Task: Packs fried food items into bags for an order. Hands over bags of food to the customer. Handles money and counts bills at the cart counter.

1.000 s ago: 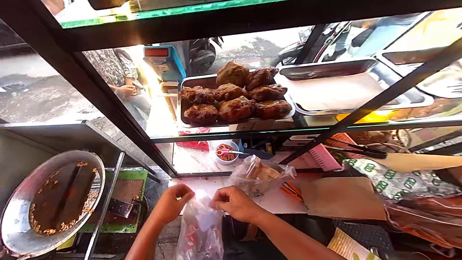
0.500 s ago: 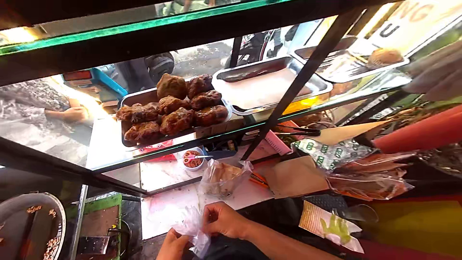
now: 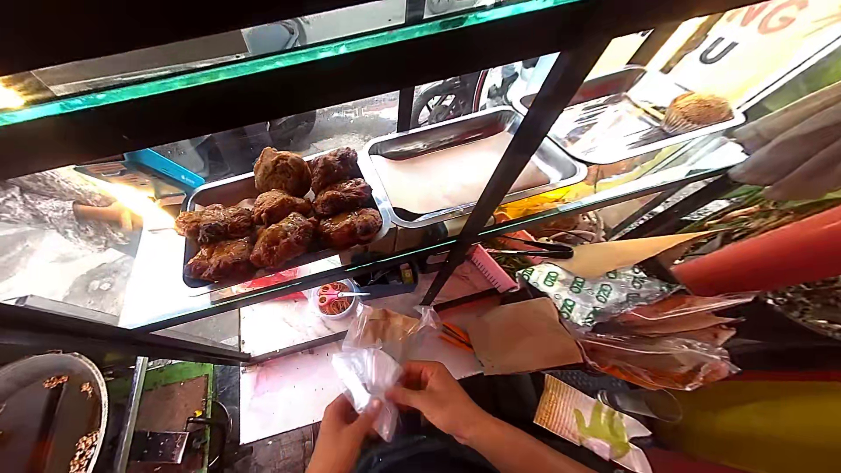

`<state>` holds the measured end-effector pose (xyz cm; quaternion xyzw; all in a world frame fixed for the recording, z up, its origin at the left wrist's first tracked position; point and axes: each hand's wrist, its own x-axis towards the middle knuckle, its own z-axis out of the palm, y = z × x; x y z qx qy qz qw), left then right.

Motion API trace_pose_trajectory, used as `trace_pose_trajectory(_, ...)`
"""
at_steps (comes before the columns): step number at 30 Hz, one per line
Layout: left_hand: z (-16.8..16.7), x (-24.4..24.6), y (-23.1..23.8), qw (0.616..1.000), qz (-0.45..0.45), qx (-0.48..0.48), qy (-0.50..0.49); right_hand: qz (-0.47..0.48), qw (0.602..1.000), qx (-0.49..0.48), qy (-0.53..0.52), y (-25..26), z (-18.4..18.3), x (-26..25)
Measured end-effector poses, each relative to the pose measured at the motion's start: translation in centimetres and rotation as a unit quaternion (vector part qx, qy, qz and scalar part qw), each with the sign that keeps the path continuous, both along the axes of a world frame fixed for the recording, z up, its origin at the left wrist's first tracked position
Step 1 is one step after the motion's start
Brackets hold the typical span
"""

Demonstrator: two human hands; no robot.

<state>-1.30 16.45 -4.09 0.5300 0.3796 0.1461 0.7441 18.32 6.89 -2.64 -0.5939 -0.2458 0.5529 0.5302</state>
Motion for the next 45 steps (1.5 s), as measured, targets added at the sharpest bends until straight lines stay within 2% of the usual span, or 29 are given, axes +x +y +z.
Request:
trace_pose_trajectory(1, 0.0, 0.9, -0.1, 1.000, 0.013, 0.006, 0.010, 0.021, 1.000, 0.004, -0.017, 0.0, -0.1, 0.4)
trace_pose_trajectory(3, -0.3, 1.8, -0.3, 0.997, 0.042, -0.047, -0.033, 0.038, 0.999, -0.008, -0.034, -0.1, -0.1, 1.6)
trace_pose_trajectory(5, 0.1, 2.0, -0.6, 0.978, 0.076, -0.166, -0.100, 0.040, 0.998, -0.018, -0.041, -0.5, 0.3, 2.9)
trace_pose_trajectory(7, 0.4, 2.0, -0.9, 0.938, 0.122, -0.286, -0.151, 0.010, 0.999, -0.022, -0.026, -1.2, 0.5, 3.6)
trace_pose_trajectory(10, 0.6, 1.6, -0.6, 0.881, 0.209, -0.378, -0.193, -0.091, 0.991, -0.044, 0.092, -1.9, 0.4, 4.4)
trace_pose_trajectory(12, 0.3, 0.7, -0.2, 0.854, 0.242, -0.396, -0.236, -0.170, 0.958, -0.067, 0.223, -2.1, 0.7, 5.0)
trace_pose_trajectory(14, 0.0, -0.5, 0.0, 0.849, 0.240, -0.374, -0.284, -0.231, 0.918, -0.073, 0.314, -2.2, 1.1, 5.4)
trace_pose_trajectory(16, -0.9, -1.9, 0.6, 0.870, 0.201, -0.333, -0.301, -0.247, 0.909, -0.060, 0.331, -2.3, 1.4, 5.5)
trace_pose_trajectory(18, -2.3, -2.8, 1.0, 0.940, 0.143, -0.212, -0.226, -0.209, 0.946, -0.038, 0.244, -2.6, 1.6, 5.3)
trace_pose_trajectory(20, -3.4, -3.0, 1.0, 0.990, 0.108, -0.049, -0.081, -0.114, 0.993, -0.014, 0.004, -3.9, 1.2, 5.8)
trace_pose_trajectory(21, -3.8, -2.9, 0.8, 0.994, 0.110, 0.026, -0.004, -0.066, 0.985, -0.002, -0.157, -5.2, 0.7, 6.5)
trace_pose_trajectory(22, -4.3, -3.0, 0.7, 0.987, 0.118, 0.086, 0.063, -0.038, 0.944, -0.006, -0.326, -6.9, 0.5, 7.5)
trace_pose_trajectory(23, -5.3, -3.1, 0.8, 0.975, 0.140, 0.125, 0.116, -0.036, 0.883, -0.027, -0.467, -8.7, 0.3, 8.9)
trace_pose_trajectory(25, -7.7, -3.3, 1.3, 0.946, 0.203, 0.147, 0.205, -0.078, 0.779, -0.105, -0.613, -12.0, 0.2, 12.8)
trace_pose_trajectory(27, -10.0, -3.7, 1.8, 0.926, 0.246, 0.106, 0.266, -0.105, 0.733, -0.214, -0.637, -13.7, 0.7, 16.1)
trace_pose_trajectory(29, -12.0, -4.3, 2.4, 0.926, 0.252, 0.044, 0.278, -0.085, 0.714, -0.323, -0.615, -13.3, 1.0, 18.0)
trace_pose_trajectory(31, -12.5, -4.4, 2.9, 0.934, 0.233, 0.011, 0.272, -0.058, 0.707, -0.365, -0.604, -11.8, 1.5, 18.8)
trace_pose_trajectory(33, -11.8, -4.3, 3.5, 0.935, 0.214, 0.017, 0.282, -0.030, 0.701, -0.372, -0.608, -10.6, 1.1, 18.7)
trace_pose_trajectory(34, -11.4, -4.4, 3.8, 0.932, 0.195, 0.051, 0.300, -0.023, 0.708, -0.372, -0.600, -10.3, 0.7, 18.6)
trace_pose_trajectory(36, -10.1, -4.7, 4.3, 0.903, 0.118, 0.220, 0.350, -0.025, 0.724, -0.345, -0.597, -10.2, -0.3, 18.5)
trace_pose_trajectory(37, -9.6, -4.8, 4.4, 0.870, 0.076, 0.328, 0.360, -0.027, 0.730, -0.324, -0.601, -10.2, -0.8, 18.3)
trace_pose_trajectory(39, -9.6, -4.8, 4.6, 0.809, -0.007, 0.500, 0.310, -0.017, 0.740, -0.290, -0.606, -10.6, -1.2, 17.8)
trace_pose_trajectory(41, -9.3, -3.9, 5.0, 0.770, -0.102, 0.577, 0.253, -0.011, 0.752, -0.247, -0.612, -11.1, -0.5, 17.0)
trace_pose_trajectory(43, -9.3, -2.8, 5.3, 0.729, -0.170, 0.613, 0.253, 0.016, 0.751, -0.187, -0.633, -11.9, 1.0, 16.0)
trace_pose_trajectory(45, -9.6, -2.3, 6.0, 0.727, -0.181, 0.602, 0.277, 0.048, 0.743, -0.139, -0.652, -12.5, 3.4, 14.7)
